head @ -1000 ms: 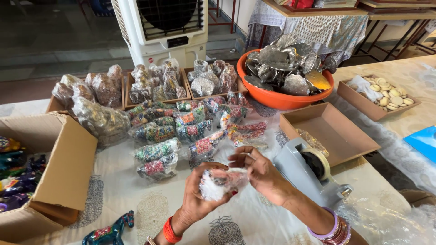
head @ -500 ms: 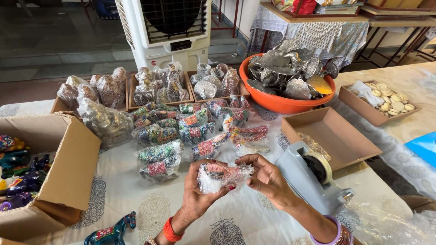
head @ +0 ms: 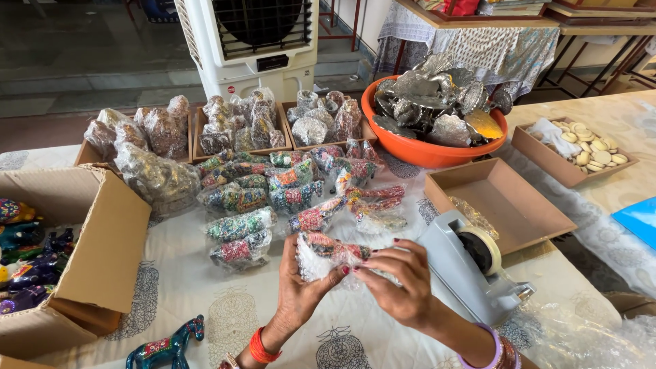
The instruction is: Wrapping decorative animal figurines in bubble wrap and cleaning them with a cloth.
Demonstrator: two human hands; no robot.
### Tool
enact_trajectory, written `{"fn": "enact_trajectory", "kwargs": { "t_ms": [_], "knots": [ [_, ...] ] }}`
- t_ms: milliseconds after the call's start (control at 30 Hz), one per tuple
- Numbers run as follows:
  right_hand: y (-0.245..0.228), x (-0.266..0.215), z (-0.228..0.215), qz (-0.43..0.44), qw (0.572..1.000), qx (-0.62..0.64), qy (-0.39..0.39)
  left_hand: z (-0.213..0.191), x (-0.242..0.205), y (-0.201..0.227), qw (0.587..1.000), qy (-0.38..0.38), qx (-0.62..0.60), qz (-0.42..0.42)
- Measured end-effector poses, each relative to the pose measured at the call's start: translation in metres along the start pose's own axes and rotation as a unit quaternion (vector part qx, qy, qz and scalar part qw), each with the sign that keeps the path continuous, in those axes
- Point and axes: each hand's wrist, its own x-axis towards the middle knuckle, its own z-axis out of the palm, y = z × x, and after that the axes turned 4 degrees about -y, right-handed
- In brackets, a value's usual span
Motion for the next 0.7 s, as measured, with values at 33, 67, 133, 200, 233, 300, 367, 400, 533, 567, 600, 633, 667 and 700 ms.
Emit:
{"fn": "enact_trajectory", "kwargs": {
  "t_ms": [33, 67, 133, 200, 233, 300, 367, 400, 533, 567, 600, 633, 667, 700],
  "knots": [
    [-0.002, 0.003, -0.002, 0.001, 1.000, 0.000, -0.001, 0.001, 0.001, 0.002, 1.000, 0.000, 0.000, -0.001],
    [-0.004, 0.007, -0.004, 0.004, 1.000, -0.010, -0.028, 0.003, 0.002, 0.005, 1.000, 0.013, -0.016, 0.009],
    [-0.007, 0.010, -0.005, 0.007, 0.998, -0.019, -0.056, 0.003, 0.003, 0.006, 0.999, 0.027, -0.033, 0.019],
    [-0.008, 0.008, -0.004, -0.002, 0.996, 0.007, -0.084, 0.003, 0.003, 0.004, 0.998, 0.031, -0.058, -0.009],
    [-0.008, 0.008, -0.004, -0.003, 0.996, 0.007, -0.085, 0.003, 0.003, 0.007, 0.998, 0.032, -0.059, -0.009],
    [-0.008, 0.007, -0.004, -0.001, 0.995, 0.007, -0.095, 0.004, 0.004, 0.013, 0.999, 0.025, -0.042, -0.006],
    [-0.007, 0.009, -0.005, 0.005, 0.995, 0.015, -0.097, 0.005, 0.004, 0.011, 0.999, 0.026, -0.040, -0.010],
    [-0.006, 0.009, -0.006, 0.011, 0.995, 0.022, -0.098, 0.005, 0.004, 0.010, 0.999, 0.026, -0.037, -0.012],
    [-0.003, 0.004, -0.003, 0.046, 0.994, 0.041, -0.090, 0.007, 0.003, 0.007, 0.995, 0.005, -0.097, -0.036],
    [-0.002, 0.001, -0.001, 0.036, 0.995, 0.046, -0.080, 0.007, 0.002, 0.005, 0.998, 0.001, -0.067, -0.010],
    [-0.001, -0.002, 0.001, 0.026, 0.996, 0.052, -0.070, 0.007, 0.001, 0.003, 0.999, -0.003, -0.037, 0.016],
    [-0.002, -0.003, 0.001, 0.026, 0.996, 0.051, -0.071, 0.008, 0.001, 0.003, 0.999, -0.003, -0.038, 0.015],
    [-0.003, -0.004, 0.001, 0.045, 0.994, 0.070, -0.068, 0.008, 0.001, 0.002, 0.999, -0.002, -0.042, -0.002],
    [-0.004, -0.005, 0.002, 0.064, 0.992, 0.089, -0.066, 0.009, 0.000, 0.002, 0.999, 0.000, -0.046, -0.019]
  ]
}}
